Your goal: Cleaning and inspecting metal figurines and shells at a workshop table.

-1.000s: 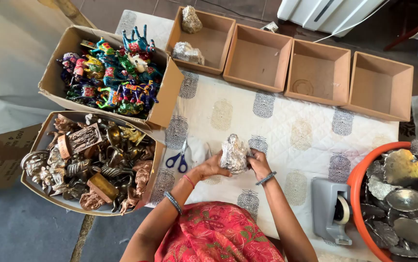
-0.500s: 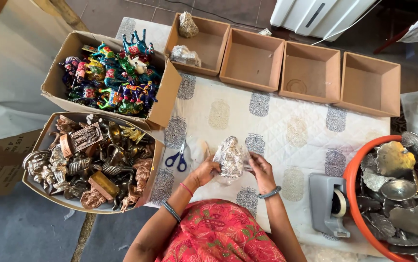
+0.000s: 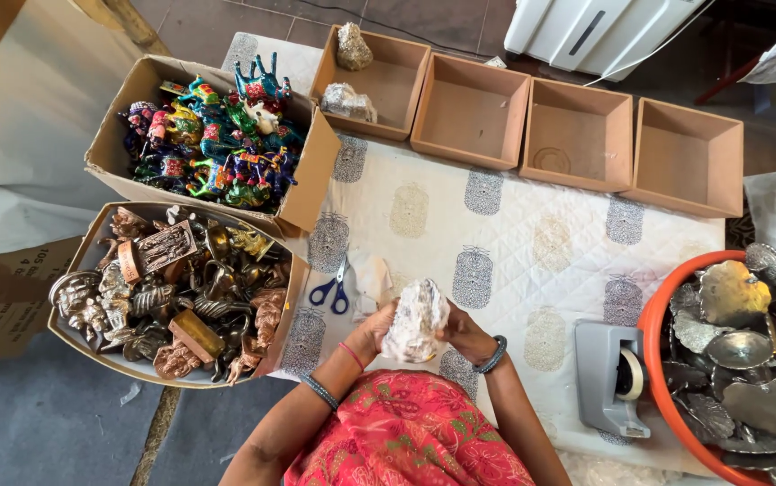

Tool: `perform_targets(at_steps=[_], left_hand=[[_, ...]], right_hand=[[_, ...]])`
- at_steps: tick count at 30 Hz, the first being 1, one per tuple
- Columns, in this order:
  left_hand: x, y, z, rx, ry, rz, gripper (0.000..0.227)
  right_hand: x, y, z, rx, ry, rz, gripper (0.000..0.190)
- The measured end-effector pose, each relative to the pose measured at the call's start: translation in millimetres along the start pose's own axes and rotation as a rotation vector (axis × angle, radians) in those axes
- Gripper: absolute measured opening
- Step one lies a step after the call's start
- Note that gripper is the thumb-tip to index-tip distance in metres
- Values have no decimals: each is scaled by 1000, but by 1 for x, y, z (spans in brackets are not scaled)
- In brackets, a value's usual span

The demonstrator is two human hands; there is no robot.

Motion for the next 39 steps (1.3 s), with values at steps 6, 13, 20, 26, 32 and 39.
perform_targets(at_steps=[6, 13, 20, 26, 32, 39], left_hand=[[51, 3, -12, -94, 279, -333, 55], [-30, 2, -14, -132, 157, -52, 48], [15, 6, -31, -334, 146, -496, 54], [-14, -28, -25, -296, 563, -911, 73], [22, -19, -11, -256, 407, -438, 54], [-23, -23, -10, -365, 452, -427, 22]], right_hand=[[-35, -2, 49, 265, -751, 272, 90], [31, -15, -14, -88, -145, -180, 68], [62, -17, -38, 350, 204, -298, 54], [58, -21, -22, 332, 258, -388, 47], [80, -20, -31, 338, 287, -442, 43], [95, -15, -21, 378, 472, -585, 44]])
Point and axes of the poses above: each hand's wrist, its own y-axis towards the middle knuckle, its own x-axis out of the back of the hand, z = x × y, the point moved 8 cm from there along y, towards the middle knuckle, and after that the axes turned 2 degrees about -y, right-handed, at the moved point
